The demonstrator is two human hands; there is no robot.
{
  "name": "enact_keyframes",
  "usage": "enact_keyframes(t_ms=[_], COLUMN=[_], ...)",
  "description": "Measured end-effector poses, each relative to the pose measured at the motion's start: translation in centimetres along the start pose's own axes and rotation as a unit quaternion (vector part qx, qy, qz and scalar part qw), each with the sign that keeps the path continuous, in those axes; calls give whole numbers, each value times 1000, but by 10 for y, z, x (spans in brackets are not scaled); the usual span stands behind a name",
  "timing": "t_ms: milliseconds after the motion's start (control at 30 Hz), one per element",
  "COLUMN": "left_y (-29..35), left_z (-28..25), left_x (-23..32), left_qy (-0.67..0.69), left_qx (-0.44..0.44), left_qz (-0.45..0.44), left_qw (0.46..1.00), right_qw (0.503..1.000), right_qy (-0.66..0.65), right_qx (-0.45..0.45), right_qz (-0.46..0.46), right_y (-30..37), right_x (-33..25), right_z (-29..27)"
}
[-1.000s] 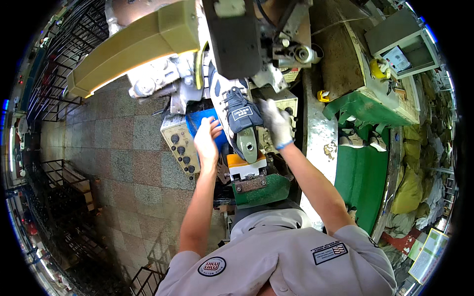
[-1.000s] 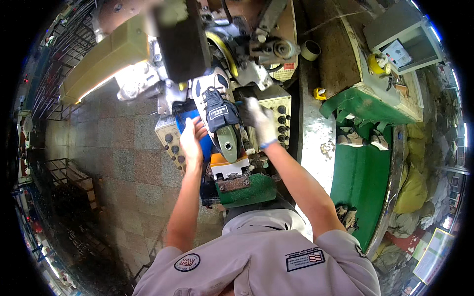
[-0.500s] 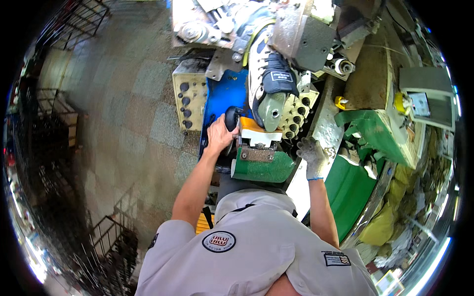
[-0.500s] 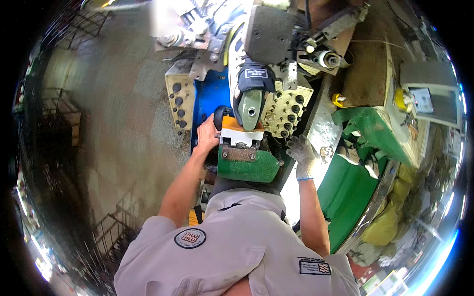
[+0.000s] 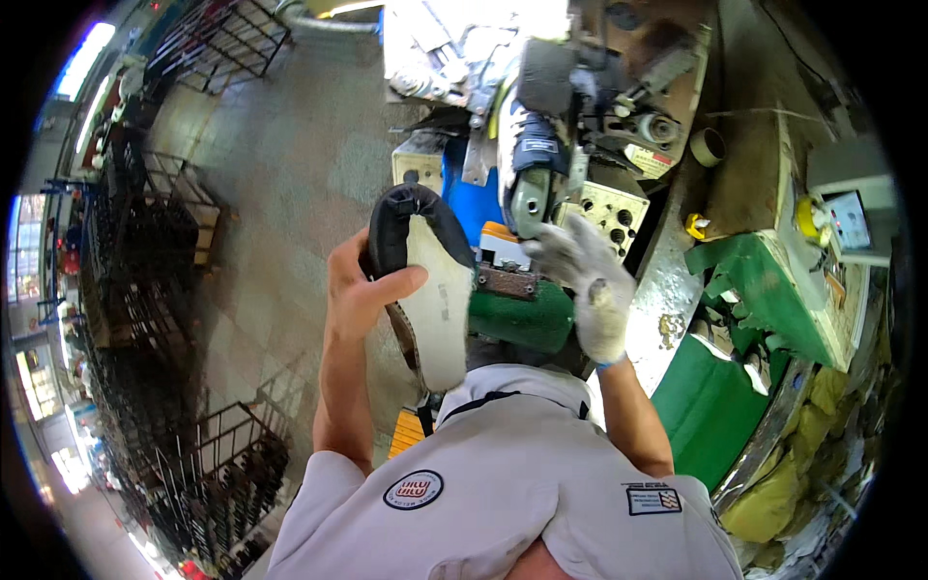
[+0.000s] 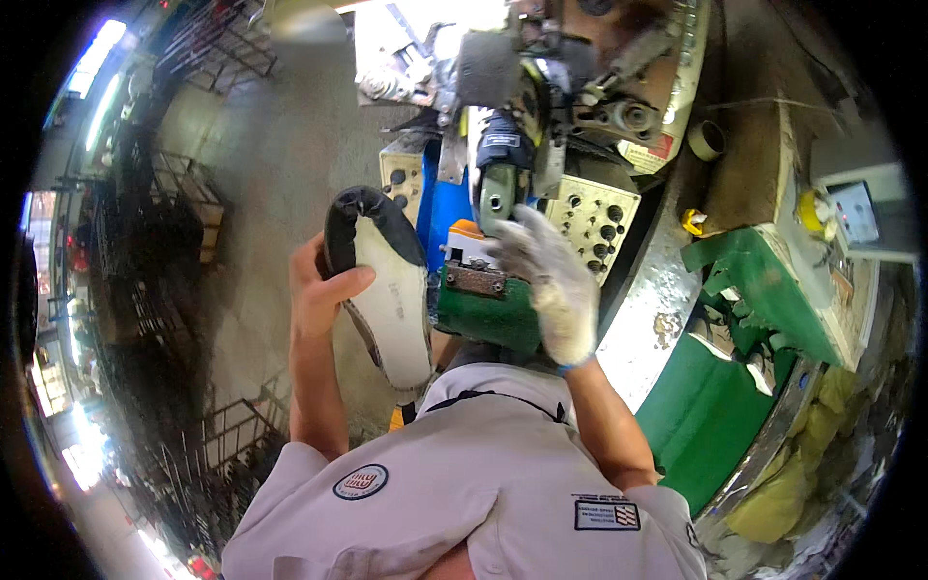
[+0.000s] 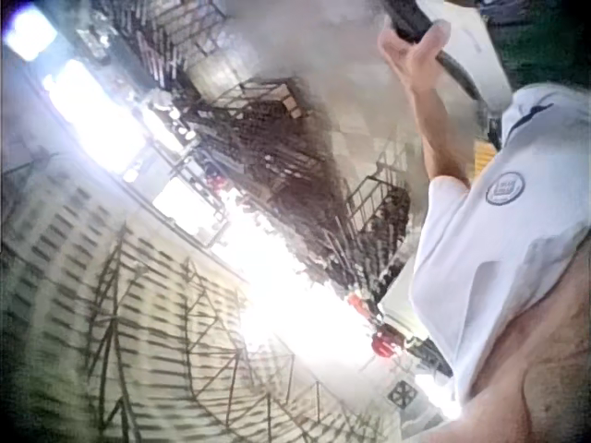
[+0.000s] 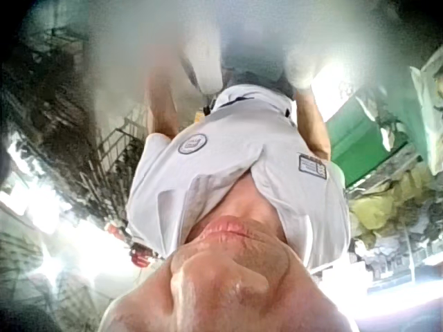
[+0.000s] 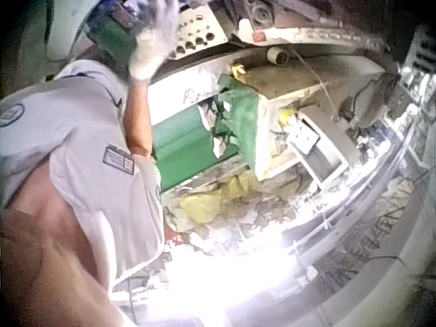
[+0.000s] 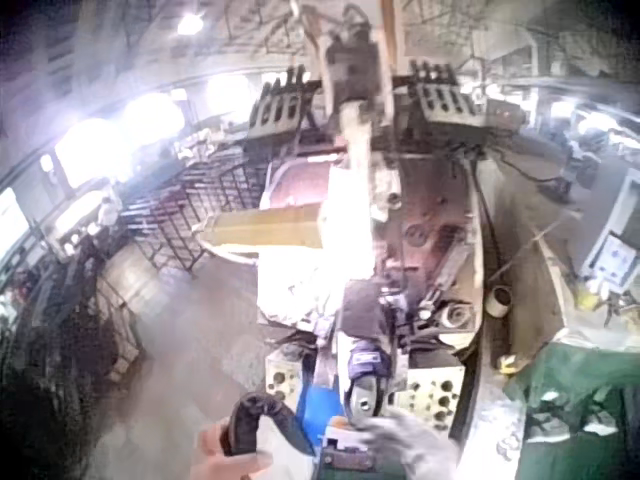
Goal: The person picks a shoe from a conveyor belt, fits it onto a machine mold to shape the upper, operates the machine controls, and then places the shoe back onto the conveyor.
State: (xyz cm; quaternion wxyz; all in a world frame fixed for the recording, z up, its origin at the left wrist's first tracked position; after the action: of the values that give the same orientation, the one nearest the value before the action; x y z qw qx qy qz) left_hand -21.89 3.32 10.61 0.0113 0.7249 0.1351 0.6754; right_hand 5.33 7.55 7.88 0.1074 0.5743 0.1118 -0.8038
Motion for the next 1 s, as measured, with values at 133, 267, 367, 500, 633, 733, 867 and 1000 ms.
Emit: enact_keyframes(t_ms=[133,267,367,500,633,733,867,1000], left_y=[10,15,23,19,5,19,28,37], left_z=[78,152,194,209,251,285,302,306], left_x=[16,-23,-33,23,62,53,48,43], left_qy=[79,120,35,-255,-122,-49,-53,-86], left_qx=[-101,-172,-211,-145,-288,-419,-392,-369], left_qz=[7,-30,-42,155,334,276,296,316], left_qw=[992,977,976,943,889,863,870,870], right_qw=[968,898,878,915,953,959,947,926], right_qy=[-228,-402,-439,-373,-282,-263,-305,-357], right_qx=[-105,-51,36,79,16,36,46,52], right_qz=[18,170,190,129,109,103,92,109], right_y=[-29,23,56,80,89,99,107,114], right_x=[9,42,52,29,-1,-5,-3,7], right_z=[39,-11,-51,-81,-94,-105,-117,-125])
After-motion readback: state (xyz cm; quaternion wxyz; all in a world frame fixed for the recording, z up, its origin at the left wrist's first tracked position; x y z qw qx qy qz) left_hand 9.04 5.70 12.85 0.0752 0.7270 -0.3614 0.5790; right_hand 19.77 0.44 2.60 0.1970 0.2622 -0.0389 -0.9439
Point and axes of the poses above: each hand's wrist, its own y-axis away from the middle knuckle, its own z-axis out of the palm, x = y × z, the point moved 8 cm from there along -y, towards the middle knuckle, and after that the axes turned 1 degree about z, right-handed, at the moved point
